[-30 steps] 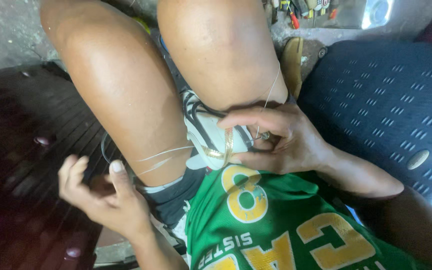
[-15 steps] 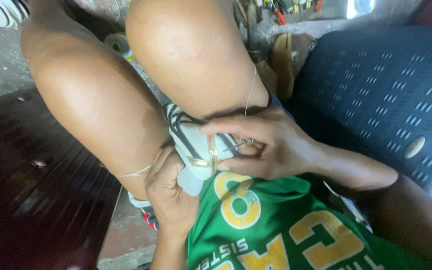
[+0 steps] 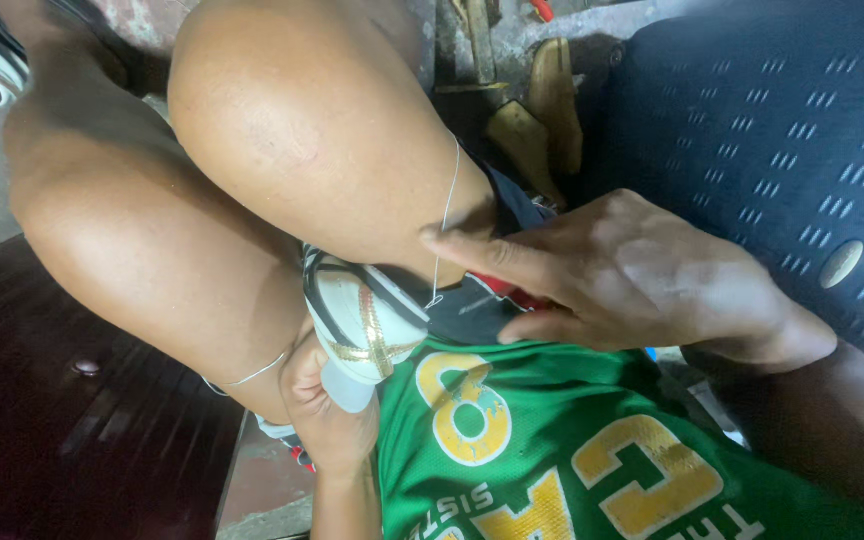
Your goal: The person is repairing a white sneaker by hand-sewing the sole to the upper part. They use a needle and thread to stitch along the seam, repeatedly pulling the thread tight to secure the bond.
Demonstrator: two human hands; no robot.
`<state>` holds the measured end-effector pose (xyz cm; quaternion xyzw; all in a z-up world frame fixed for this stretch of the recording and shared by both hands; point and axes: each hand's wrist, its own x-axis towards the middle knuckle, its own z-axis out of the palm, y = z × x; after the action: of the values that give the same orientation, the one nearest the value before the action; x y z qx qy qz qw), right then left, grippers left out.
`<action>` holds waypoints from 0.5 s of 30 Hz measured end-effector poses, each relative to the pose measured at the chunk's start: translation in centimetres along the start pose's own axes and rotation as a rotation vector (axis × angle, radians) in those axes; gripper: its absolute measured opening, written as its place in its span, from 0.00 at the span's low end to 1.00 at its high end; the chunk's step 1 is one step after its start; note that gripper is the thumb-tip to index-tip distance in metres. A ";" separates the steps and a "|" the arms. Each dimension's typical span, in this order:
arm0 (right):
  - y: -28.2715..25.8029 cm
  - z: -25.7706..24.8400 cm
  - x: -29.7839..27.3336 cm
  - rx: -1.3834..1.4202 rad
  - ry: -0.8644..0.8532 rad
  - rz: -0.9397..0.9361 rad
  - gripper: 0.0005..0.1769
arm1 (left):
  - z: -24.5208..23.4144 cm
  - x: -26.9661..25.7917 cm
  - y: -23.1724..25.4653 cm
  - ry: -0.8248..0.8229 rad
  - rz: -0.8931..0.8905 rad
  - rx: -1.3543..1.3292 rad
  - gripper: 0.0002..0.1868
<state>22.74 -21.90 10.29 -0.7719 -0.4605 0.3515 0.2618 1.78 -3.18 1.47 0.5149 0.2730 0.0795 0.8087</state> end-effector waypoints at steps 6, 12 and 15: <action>-0.4 3.8 2.3 0.148 0.309 -0.207 0.35 | -1.0 -1.1 -2.5 0.116 0.042 -0.071 0.08; 0.4 3.5 2.1 0.132 0.117 -0.115 0.15 | -1.1 -1.6 -0.9 0.005 0.002 -0.153 0.06; 1.0 2.4 1.9 0.267 0.055 -0.033 0.12 | -0.8 -0.9 1.8 -0.030 -0.032 0.230 0.15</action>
<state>22.04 -20.50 7.55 -0.7319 -0.4150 0.3841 0.3802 0.94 -2.11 3.10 0.6009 0.2763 0.0268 0.7496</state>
